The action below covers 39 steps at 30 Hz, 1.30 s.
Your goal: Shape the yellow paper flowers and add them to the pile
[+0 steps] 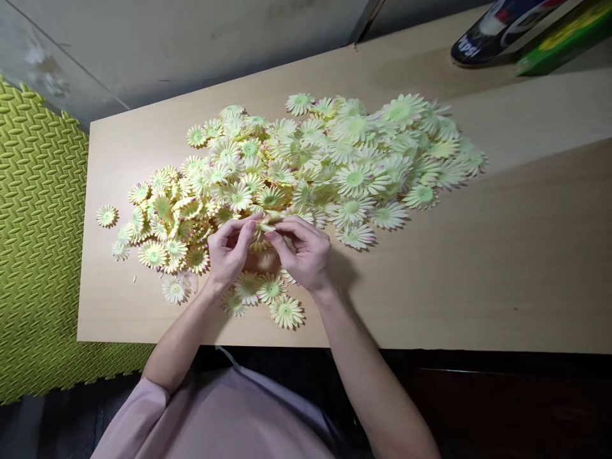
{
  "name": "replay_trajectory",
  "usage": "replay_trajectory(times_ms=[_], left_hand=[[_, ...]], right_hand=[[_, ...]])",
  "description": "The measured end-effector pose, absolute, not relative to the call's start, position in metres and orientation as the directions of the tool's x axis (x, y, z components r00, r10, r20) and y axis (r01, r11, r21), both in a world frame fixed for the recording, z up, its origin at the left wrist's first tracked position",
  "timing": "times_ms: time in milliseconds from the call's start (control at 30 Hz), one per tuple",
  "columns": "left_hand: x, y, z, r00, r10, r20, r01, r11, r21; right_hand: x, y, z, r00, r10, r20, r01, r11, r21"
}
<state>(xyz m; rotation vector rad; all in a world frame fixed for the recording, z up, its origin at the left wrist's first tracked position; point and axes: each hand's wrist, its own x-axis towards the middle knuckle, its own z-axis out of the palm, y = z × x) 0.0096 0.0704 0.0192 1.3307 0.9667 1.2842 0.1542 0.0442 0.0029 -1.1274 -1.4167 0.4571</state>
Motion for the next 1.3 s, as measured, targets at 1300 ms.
replay_trajectory(times_ms=[1300], left_hand=[[0.009, 0.069, 0.017, 0.255, 0.941, 0.22, 0.002, -0.228, 0.974]], right_hand=[[0.158, 0.04, 0.015, 0.206, 0.937, 0.282, 0.034, 0.281, -0.959]])
